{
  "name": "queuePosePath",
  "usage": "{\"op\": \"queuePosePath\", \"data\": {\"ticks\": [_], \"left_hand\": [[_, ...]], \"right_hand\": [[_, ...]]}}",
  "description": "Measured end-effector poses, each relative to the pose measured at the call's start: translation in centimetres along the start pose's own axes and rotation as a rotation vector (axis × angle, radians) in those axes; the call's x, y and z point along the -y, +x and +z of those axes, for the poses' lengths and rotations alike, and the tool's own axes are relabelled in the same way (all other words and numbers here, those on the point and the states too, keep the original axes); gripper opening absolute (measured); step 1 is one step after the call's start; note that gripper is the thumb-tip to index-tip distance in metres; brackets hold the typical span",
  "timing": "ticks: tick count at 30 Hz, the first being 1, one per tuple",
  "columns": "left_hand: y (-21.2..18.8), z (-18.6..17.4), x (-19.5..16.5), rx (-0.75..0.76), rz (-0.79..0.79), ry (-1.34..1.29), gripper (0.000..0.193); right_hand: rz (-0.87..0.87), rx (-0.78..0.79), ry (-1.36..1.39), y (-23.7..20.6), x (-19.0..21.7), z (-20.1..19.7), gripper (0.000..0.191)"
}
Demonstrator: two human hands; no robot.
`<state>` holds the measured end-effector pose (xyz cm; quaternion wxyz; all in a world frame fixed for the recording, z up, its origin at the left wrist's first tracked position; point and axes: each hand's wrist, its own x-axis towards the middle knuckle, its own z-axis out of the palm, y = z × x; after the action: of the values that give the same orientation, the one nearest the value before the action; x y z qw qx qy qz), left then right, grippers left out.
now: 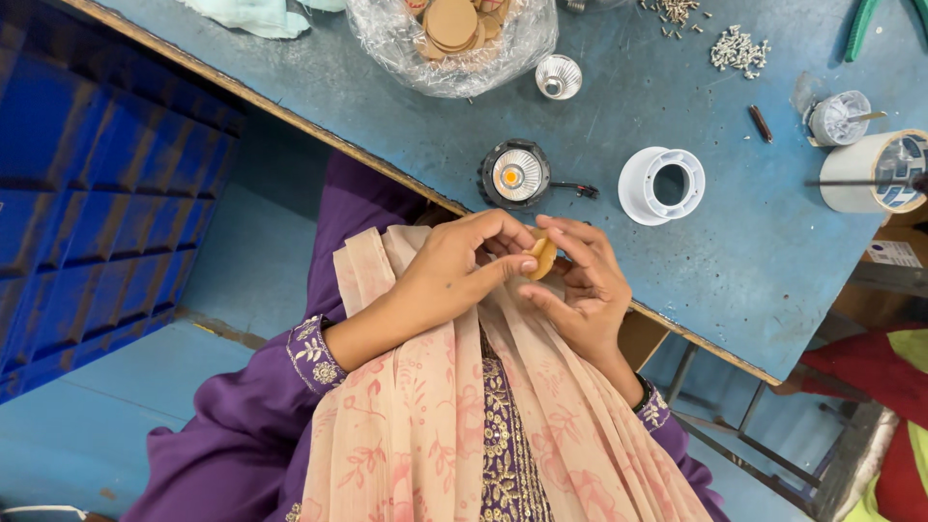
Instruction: The person assembles a small light fixture by hand. They use a green electric screwdriver to fasten screws into a black plastic fan-like component, then attach a silver reflector and a white plastic housing. The person also wipes the fixture with a cloth and handles small cardboard discs.
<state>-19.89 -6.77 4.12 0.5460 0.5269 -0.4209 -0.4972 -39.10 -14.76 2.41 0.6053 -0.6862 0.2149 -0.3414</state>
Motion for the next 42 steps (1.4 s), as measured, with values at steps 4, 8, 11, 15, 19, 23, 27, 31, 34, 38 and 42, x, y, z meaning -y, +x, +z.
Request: {"op": "queuePosePath", "data": {"ticks": [4,8,11,15,19,23,27,31,34,38,42], "left_hand": [[0.1,0.1,0.3,0.012,0.001,0.013,0.017],[-0.1,0.4,0.3,0.003,0.013,-0.053,0.016],[-0.2,0.4,0.2,-0.005,-0.027,-0.133,0.015],[0.1,0.3,0.4,0.005,-0.106,-0.221,0.015],[0.2,0.3,0.9,0.028,-0.129,-0.331,0.016],[0.3,0.3,1.3,0.039,-0.148,-0.452,0.017],[0.3,0.1,1.6,0.038,-0.158,-0.506,0.017],[0.4,0.2,1.6,0.023,-0.154,-0.545,0.017],[0.5,0.4,1.6,0.001,-0.188,-0.596,0.016],[0.5,0.4,1.7,0.005,-0.175,-0.604,0.016],[0.5,0.4,1.9,-0.004,-0.164,-0.606,0.016]], "right_hand": [[0.039,-0.047,-0.123,-0.5,-0.3,-0.1,0.055],[-0.036,-0.116,-0.07,-1.3,-1.0,0.2,0.054],[-0.076,-0.173,0.018,-1.7,-1.6,0.5,0.055],[-0.078,-0.235,0.136,-2.0,-2.2,0.6,0.059],[0.001,-0.239,0.408,-2.2,-2.5,0.2,0.061],[0.102,-0.269,0.61,-2.1,-2.7,0.4,0.064],[0.088,-0.262,0.699,-1.8,-2.8,0.7,0.064],[0.084,-0.298,0.702,-1.3,-2.7,0.9,0.064],[0.084,-0.312,0.693,-1.0,-2.5,1.0,0.062],[0.066,-0.318,0.675,-0.5,-2.0,0.7,0.059],[0.046,-0.322,0.665,-0.3,-1.8,0.5,0.058]]}}
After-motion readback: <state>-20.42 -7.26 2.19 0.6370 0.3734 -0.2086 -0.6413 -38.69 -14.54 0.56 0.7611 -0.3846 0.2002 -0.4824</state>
